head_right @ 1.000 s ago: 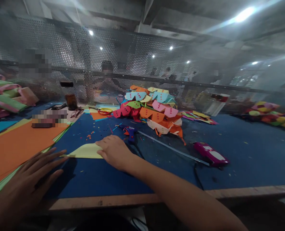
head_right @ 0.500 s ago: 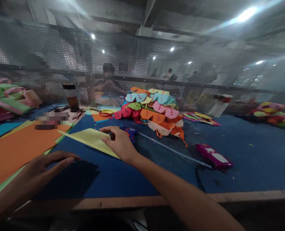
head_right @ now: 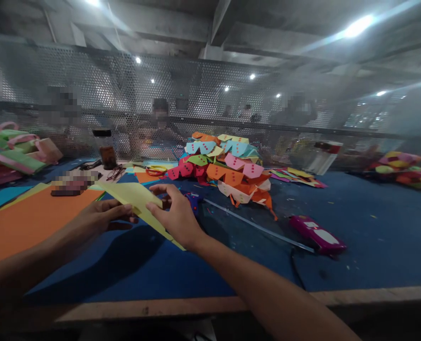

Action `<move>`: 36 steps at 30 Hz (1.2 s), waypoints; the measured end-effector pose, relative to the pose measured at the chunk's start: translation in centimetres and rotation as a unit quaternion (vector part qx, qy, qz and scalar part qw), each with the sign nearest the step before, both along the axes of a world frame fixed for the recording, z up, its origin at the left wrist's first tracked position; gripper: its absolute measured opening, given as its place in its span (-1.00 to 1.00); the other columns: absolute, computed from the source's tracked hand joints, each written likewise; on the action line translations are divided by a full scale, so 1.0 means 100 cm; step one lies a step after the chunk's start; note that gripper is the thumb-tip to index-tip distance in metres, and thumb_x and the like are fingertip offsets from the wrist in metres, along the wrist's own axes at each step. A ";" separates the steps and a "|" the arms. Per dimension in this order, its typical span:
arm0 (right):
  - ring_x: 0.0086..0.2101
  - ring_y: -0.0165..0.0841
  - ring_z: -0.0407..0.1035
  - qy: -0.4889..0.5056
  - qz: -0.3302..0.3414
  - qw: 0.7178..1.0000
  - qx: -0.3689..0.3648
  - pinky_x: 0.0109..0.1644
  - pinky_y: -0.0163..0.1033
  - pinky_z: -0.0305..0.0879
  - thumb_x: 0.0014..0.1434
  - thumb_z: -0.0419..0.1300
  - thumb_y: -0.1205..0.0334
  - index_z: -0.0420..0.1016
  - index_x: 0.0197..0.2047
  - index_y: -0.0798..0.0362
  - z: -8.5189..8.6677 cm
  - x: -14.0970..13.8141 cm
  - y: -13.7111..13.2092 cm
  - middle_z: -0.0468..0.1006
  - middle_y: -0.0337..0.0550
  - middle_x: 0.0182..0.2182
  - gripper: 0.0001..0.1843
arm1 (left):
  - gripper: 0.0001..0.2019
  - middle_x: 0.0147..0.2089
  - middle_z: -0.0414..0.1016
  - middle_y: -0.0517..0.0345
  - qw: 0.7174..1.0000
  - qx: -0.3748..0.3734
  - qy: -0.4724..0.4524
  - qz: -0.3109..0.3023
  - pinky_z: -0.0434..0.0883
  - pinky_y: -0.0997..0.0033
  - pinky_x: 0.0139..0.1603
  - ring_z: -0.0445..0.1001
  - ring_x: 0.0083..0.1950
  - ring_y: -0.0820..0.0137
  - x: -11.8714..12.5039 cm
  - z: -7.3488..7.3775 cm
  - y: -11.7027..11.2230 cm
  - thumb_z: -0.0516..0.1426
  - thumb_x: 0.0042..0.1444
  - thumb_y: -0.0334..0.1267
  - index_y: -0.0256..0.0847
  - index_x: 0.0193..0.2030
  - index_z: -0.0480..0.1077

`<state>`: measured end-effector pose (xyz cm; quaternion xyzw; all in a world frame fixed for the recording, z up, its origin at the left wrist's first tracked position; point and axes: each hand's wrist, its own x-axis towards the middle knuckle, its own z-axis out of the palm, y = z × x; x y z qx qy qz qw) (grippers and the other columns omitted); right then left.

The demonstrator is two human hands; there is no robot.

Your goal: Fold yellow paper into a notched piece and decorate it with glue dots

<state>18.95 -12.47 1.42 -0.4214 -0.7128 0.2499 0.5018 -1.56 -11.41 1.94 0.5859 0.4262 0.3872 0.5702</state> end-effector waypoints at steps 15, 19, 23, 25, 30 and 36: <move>0.03 -0.23 0.38 -0.061 -0.073 0.993 0.065 0.16 -0.07 0.31 0.27 0.21 0.14 0.43 0.07 0.00 -0.002 0.004 0.006 0.45 -0.04 0.05 -0.68 | -0.73 -0.40 0.54 0.17 0.995 -0.034 -0.062 -0.068 0.44 0.48 -0.23 0.50 -0.34 0.43 -0.008 -0.018 0.025 0.33 0.06 -0.03 -0.22 -0.42 0.55; 0.18 -0.18 0.24 -0.198 -0.128 0.937 0.258 0.30 0.02 0.16 0.29 0.22 0.19 0.40 0.12 -0.03 0.004 0.002 -0.008 0.39 -0.02 0.12 -0.66 | -0.75 -0.41 0.55 0.17 0.993 -0.039 -0.088 -0.061 0.45 0.48 -0.21 0.51 -0.32 0.43 -0.009 -0.020 0.024 0.34 0.06 -0.05 -0.21 -0.39 0.58; 0.24 -0.17 0.17 -0.296 -0.125 0.890 0.324 0.33 0.05 0.10 0.32 0.19 0.21 0.42 0.13 -0.08 0.005 0.000 -0.020 0.35 -0.06 0.20 -0.69 | -0.77 -0.37 0.58 0.15 0.991 -0.037 -0.117 -0.062 0.47 0.45 -0.14 0.53 -0.28 0.41 -0.009 -0.023 0.024 0.35 0.04 -0.07 -0.19 -0.30 0.60; 0.26 -0.16 0.14 -0.325 -0.118 0.874 0.342 0.35 0.09 0.06 0.32 0.18 0.23 0.44 0.11 -0.13 0.005 0.000 -0.022 0.33 -0.08 0.22 -0.70 | -0.78 -0.35 0.58 0.15 0.992 -0.035 -0.111 -0.050 0.46 0.45 -0.17 0.52 -0.28 0.41 -0.008 -0.024 0.024 0.36 0.04 -0.08 -0.19 -0.31 0.60; 0.29 -0.17 0.11 -0.346 -0.097 0.853 0.377 0.39 0.15 -0.03 0.33 0.17 0.23 0.49 0.04 -0.10 0.001 -0.001 -0.023 0.33 -0.05 0.24 -0.77 | -0.79 -0.32 0.58 0.13 0.991 -0.044 -0.115 -0.048 0.48 0.37 -0.07 0.53 -0.22 0.37 -0.007 -0.024 0.023 0.31 0.11 -0.09 -0.22 -0.35 0.58; 0.30 -0.15 0.09 -0.374 -0.104 0.857 0.339 0.42 0.16 -0.13 0.33 0.19 0.15 0.54 -0.08 0.01 -0.003 -0.003 -0.016 0.37 -0.05 0.24 -0.83 | -0.81 -0.33 0.60 0.08 0.987 -0.073 -0.142 -0.035 0.52 0.34 -0.06 0.55 -0.23 0.35 -0.005 -0.024 0.021 0.37 0.02 -0.16 -0.25 -0.37 0.59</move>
